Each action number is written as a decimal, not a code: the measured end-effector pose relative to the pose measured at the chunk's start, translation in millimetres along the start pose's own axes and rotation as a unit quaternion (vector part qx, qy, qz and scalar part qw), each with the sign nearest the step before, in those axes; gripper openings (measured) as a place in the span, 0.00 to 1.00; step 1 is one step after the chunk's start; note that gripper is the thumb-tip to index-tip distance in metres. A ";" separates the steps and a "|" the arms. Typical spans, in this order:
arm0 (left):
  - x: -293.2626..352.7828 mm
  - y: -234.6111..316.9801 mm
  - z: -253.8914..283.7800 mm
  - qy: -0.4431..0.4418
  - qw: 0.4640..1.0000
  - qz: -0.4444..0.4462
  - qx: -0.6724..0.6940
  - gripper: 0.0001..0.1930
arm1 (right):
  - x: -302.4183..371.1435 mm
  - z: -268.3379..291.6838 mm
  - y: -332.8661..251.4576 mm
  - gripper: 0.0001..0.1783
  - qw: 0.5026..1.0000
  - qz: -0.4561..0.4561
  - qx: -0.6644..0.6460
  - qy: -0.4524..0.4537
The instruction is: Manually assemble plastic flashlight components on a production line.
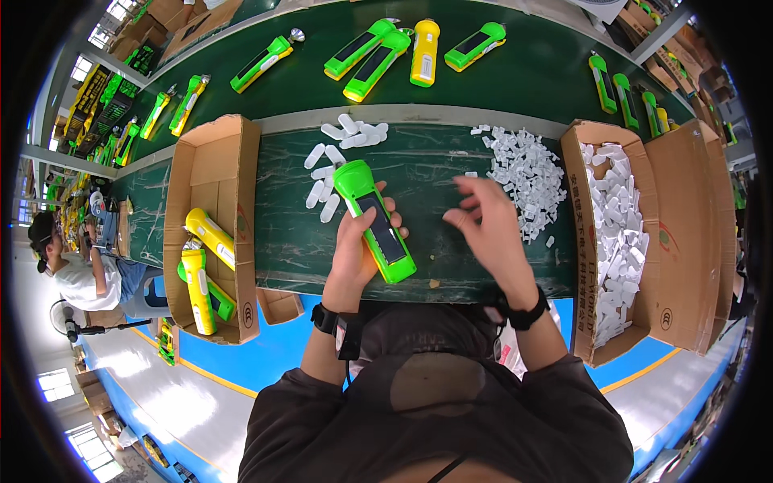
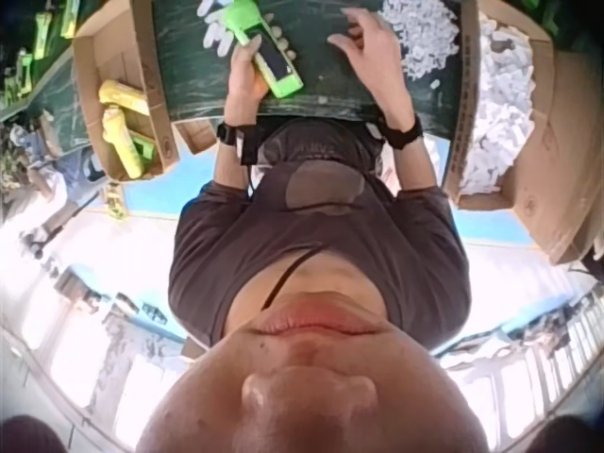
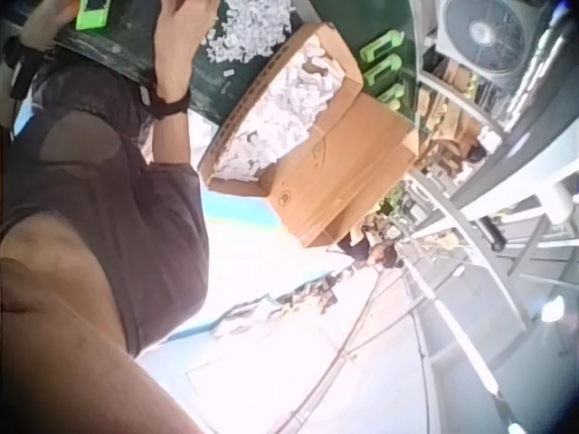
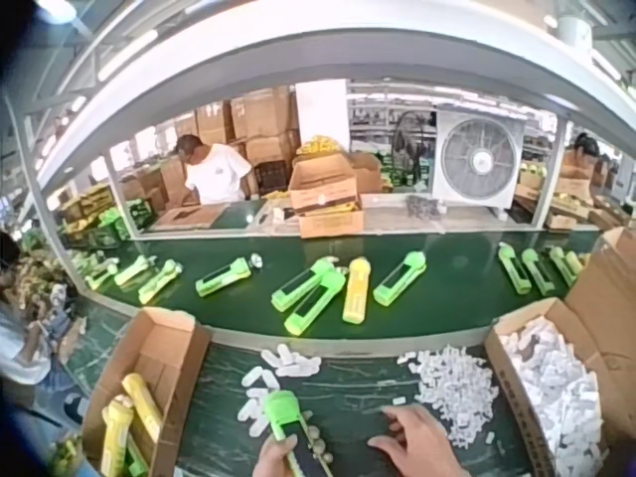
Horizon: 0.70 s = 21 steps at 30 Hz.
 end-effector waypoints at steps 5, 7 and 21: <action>7.2 0.7 -24.6 0.001 1.000 0.012 -0.025 0.36 | -38.9 0.8 35.5 0.17 0.964 0.161 0.213 0.000; 10.9 1.8 -27.8 0.001 0.999 0.019 -0.041 0.33 | -43.1 -5.4 42.1 0.15 0.961 0.165 0.221 -0.020; 2.4 39.4 -57.2 0.113 0.812 -0.248 -0.517 0.45 | -29.2 -50.8 -14.2 0.05 0.925 -0.057 -0.368 -0.069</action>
Point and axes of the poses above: each hand's wrist, its own x-axis away from the middle knuckle, its own z-axis out of the back of the hand, y = z × x, the point moved 9 cm from there along -x, towards the middle knuckle, and after that the axes turned 3 degrees about y, right-handed, at the moved point
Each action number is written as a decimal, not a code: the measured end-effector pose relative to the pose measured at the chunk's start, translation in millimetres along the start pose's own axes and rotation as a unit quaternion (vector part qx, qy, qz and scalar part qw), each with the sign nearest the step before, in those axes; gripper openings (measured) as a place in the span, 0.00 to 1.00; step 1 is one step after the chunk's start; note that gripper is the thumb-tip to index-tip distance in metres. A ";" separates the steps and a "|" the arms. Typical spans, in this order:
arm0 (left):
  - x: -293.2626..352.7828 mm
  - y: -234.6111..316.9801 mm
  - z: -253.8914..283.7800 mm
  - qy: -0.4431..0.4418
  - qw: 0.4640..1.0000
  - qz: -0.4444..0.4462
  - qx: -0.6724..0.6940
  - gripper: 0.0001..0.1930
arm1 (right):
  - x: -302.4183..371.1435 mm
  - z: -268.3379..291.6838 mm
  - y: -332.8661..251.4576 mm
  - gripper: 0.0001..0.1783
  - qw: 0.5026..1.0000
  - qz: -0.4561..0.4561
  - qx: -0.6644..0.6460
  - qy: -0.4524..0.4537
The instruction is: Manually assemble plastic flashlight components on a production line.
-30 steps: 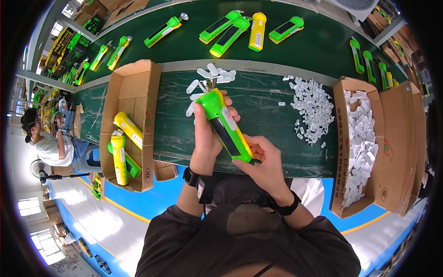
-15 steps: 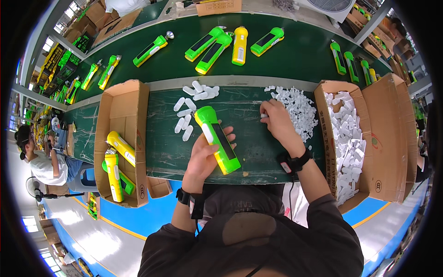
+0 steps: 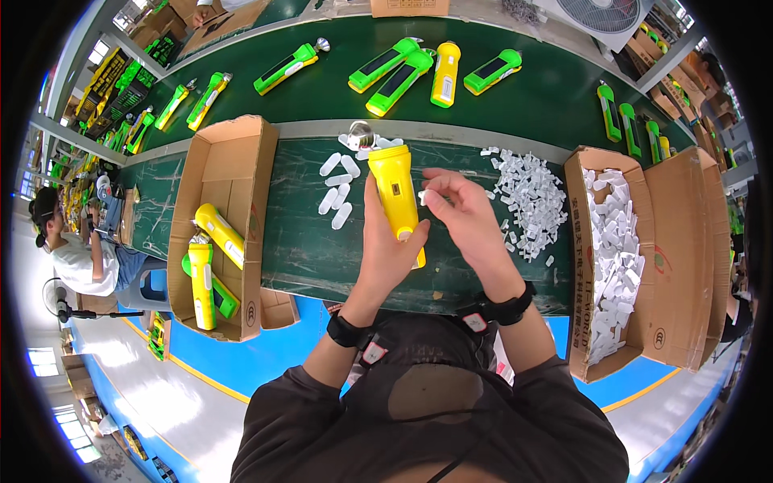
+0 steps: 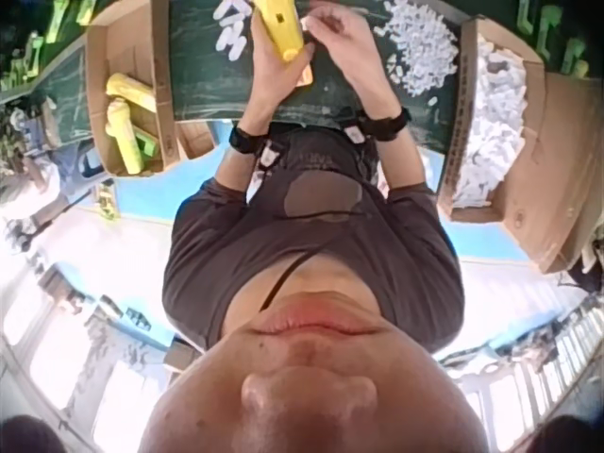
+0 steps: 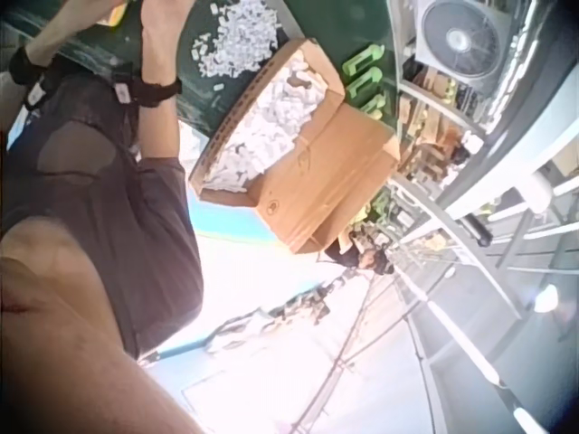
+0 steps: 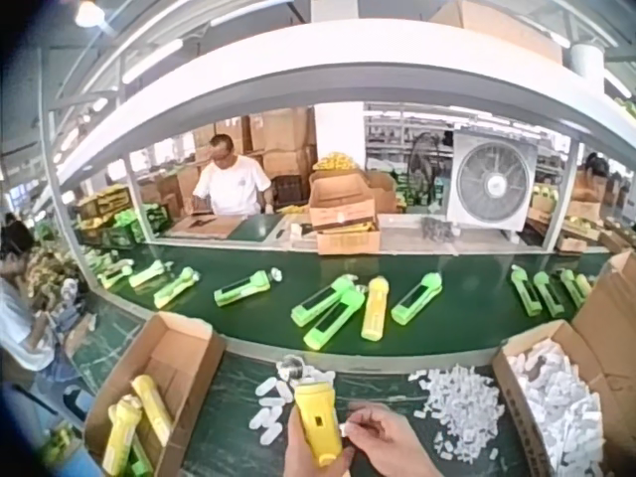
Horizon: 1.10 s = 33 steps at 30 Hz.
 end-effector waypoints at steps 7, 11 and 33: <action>3.2 13.8 -1.3 0.032 0.994 -0.066 -0.078 0.44 | 4.9 -20.2 3.5 0.06 0.997 -0.015 -0.076 0.018; 5.4 26.0 0.1 0.043 0.989 -0.062 -0.123 0.44 | 5.2 -26.5 7.4 0.08 0.995 -0.019 -0.095 0.030; 13.6 36.3 -7.1 0.064 0.977 -0.116 -0.169 0.47 | 14.7 -21.1 1.6 0.19 0.988 0.031 -0.115 0.098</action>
Point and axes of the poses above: each hand's wrist, its own x-axis away from the middle knuckle, its own z-axis out of the back of the hand, y = z × x, the point moved 9 cm from there along -x, towards the middle knuckle, and after that the axes turned 3 degrees about y, right-handed, at the moved point
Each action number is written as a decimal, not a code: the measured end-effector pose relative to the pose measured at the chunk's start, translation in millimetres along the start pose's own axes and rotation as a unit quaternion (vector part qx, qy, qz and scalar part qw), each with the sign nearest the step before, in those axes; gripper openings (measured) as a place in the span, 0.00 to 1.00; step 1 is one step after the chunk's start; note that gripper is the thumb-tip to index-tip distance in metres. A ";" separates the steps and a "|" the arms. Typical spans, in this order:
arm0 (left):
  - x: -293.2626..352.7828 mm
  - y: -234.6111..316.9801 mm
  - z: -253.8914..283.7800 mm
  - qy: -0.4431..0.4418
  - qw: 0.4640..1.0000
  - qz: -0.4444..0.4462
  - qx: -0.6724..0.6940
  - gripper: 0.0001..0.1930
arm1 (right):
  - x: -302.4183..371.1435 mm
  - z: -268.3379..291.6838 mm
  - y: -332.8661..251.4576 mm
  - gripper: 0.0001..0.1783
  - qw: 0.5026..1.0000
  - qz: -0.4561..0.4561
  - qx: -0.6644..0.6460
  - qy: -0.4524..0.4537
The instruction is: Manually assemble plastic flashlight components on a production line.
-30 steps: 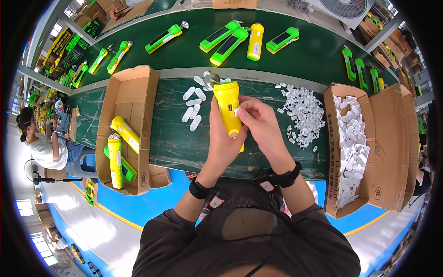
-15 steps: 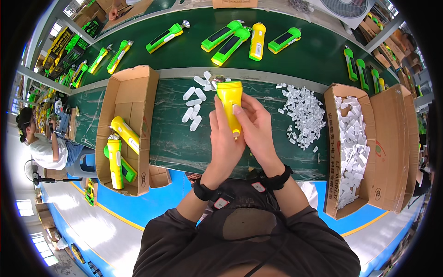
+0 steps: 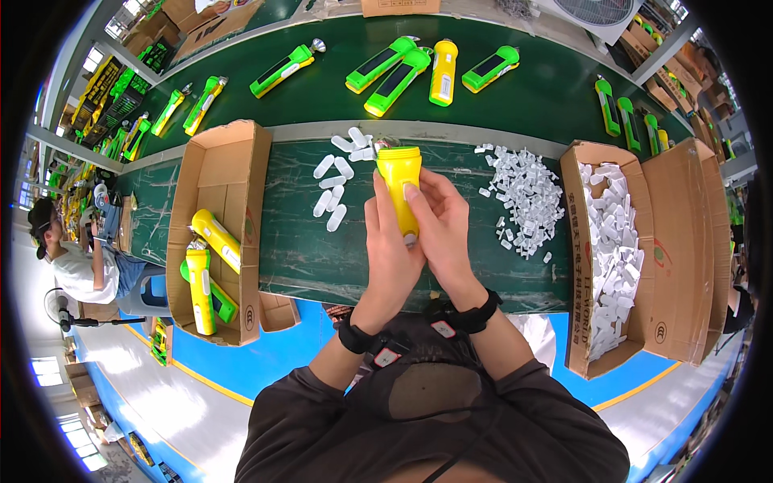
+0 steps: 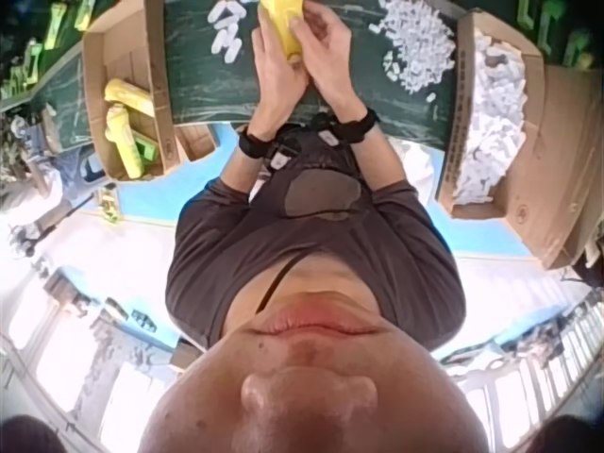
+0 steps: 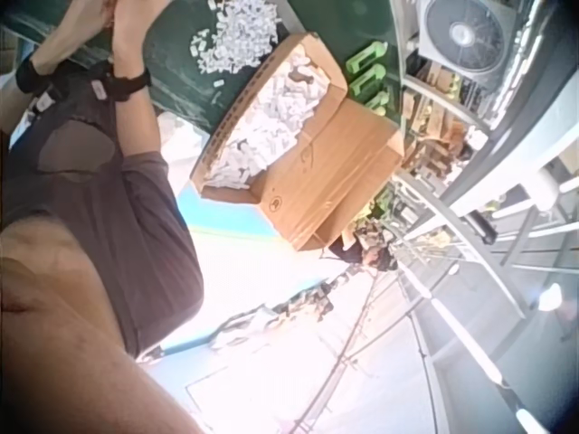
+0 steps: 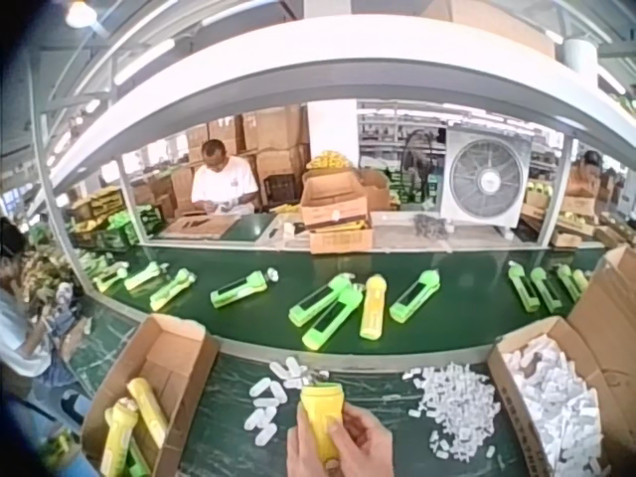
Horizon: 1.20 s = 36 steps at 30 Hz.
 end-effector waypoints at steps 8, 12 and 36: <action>-7.3 -16.8 -2.2 -0.014 1.000 0.021 -0.002 0.47 | -15.2 5.9 11.1 0.20 1.000 0.018 0.019 -0.012; -60.5 -59.5 3.6 -0.001 0.989 0.082 0.119 0.39 | -84.5 62.2 -6.5 0.24 0.980 0.055 0.189 0.038; -241.7 -206.2 -25.2 -0.037 0.944 -0.024 -0.326 0.21 | -342.7 207.2 -4.4 0.22 0.805 -0.079 0.485 0.331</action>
Point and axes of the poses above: each hand's wrist, its own x-axis away from the middle knuckle, its own z-axis out of the back of the hand, y = z × x, the point moved 9 cm from there along -x, towards the middle knuckle, and after that the axes turned 3 degrees about y, right-handed, at the moved point
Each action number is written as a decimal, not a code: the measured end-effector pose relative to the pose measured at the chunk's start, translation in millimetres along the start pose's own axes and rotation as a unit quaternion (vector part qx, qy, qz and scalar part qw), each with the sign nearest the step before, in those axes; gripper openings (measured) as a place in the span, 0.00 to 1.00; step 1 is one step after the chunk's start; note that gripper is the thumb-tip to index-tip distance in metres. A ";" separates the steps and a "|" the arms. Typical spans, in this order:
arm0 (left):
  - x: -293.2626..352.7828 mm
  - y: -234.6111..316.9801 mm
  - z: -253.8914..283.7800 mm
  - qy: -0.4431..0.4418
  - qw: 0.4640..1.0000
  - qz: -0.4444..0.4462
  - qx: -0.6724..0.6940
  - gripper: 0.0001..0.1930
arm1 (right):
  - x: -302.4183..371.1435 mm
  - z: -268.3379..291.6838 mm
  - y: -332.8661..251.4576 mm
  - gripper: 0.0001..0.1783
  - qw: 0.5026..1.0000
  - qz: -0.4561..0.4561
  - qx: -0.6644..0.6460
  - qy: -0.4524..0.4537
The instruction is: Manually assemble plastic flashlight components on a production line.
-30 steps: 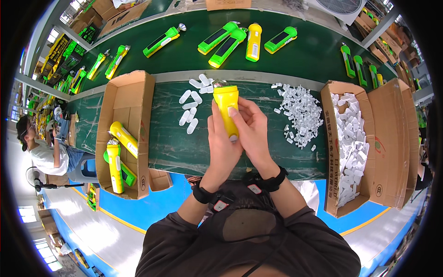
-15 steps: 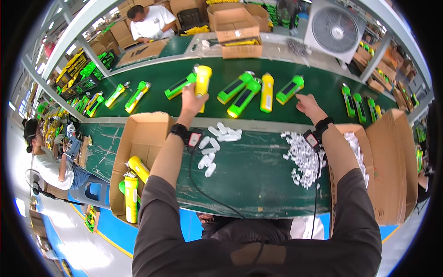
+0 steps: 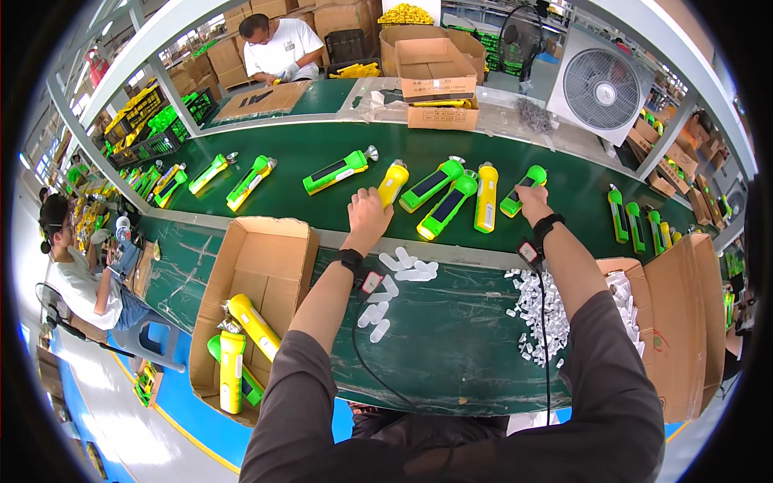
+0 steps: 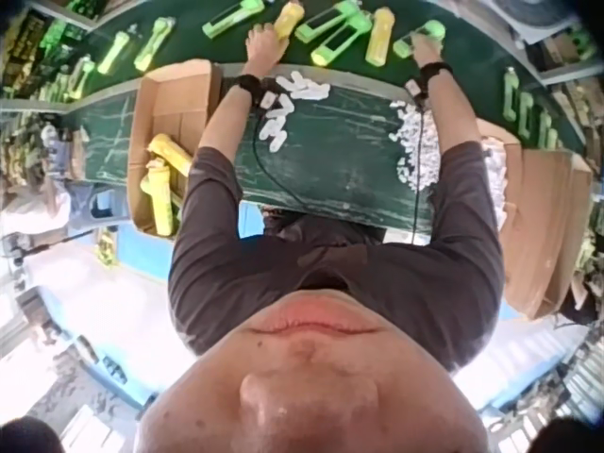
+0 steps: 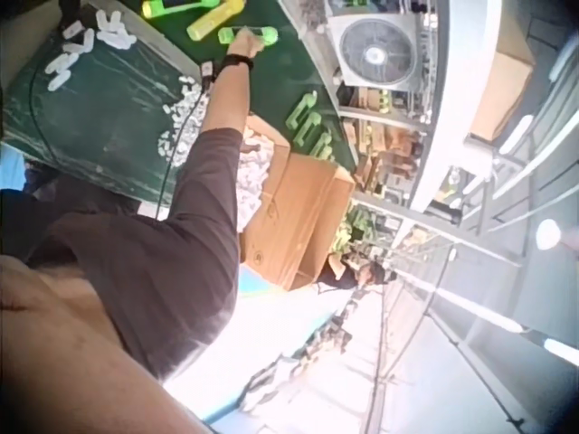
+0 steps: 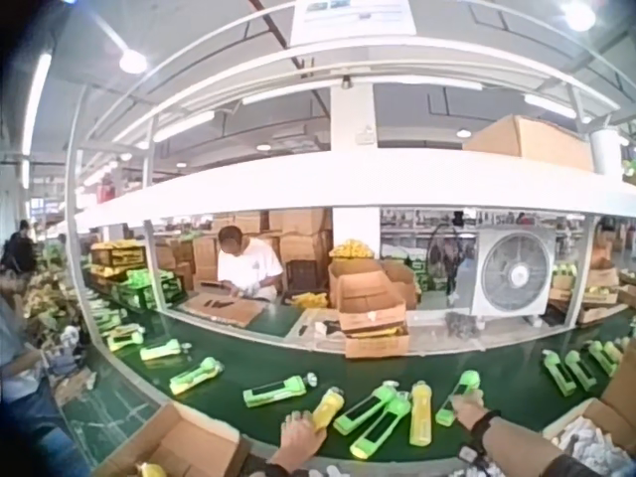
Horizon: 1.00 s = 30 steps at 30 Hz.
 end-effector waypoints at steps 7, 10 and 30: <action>60.6 59.4 68.4 0.000 0.904 0.071 0.421 0.22 | 108.8 62.1 -33.9 0.37 0.925 0.114 -0.335 -0.140; 105.5 114.4 48.9 -0.146 0.723 0.158 0.657 0.26 | 217.7 102.4 -46.1 0.37 0.891 0.134 -0.346 -0.262; 244.8 182.1 36.5 -0.205 0.435 0.248 0.841 0.21 | 364.9 175.0 18.5 0.25 0.916 0.356 -0.148 -0.114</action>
Point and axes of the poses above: each hand's wrist, its own x-axis away from the middle knuckle, its own z-axis out of the back of the hand, y = z × x, the point moved 9 cm from there along -x, towards the middle knuckle, and after that the axes turned 3 degrees about y, right-handed, at the moved point
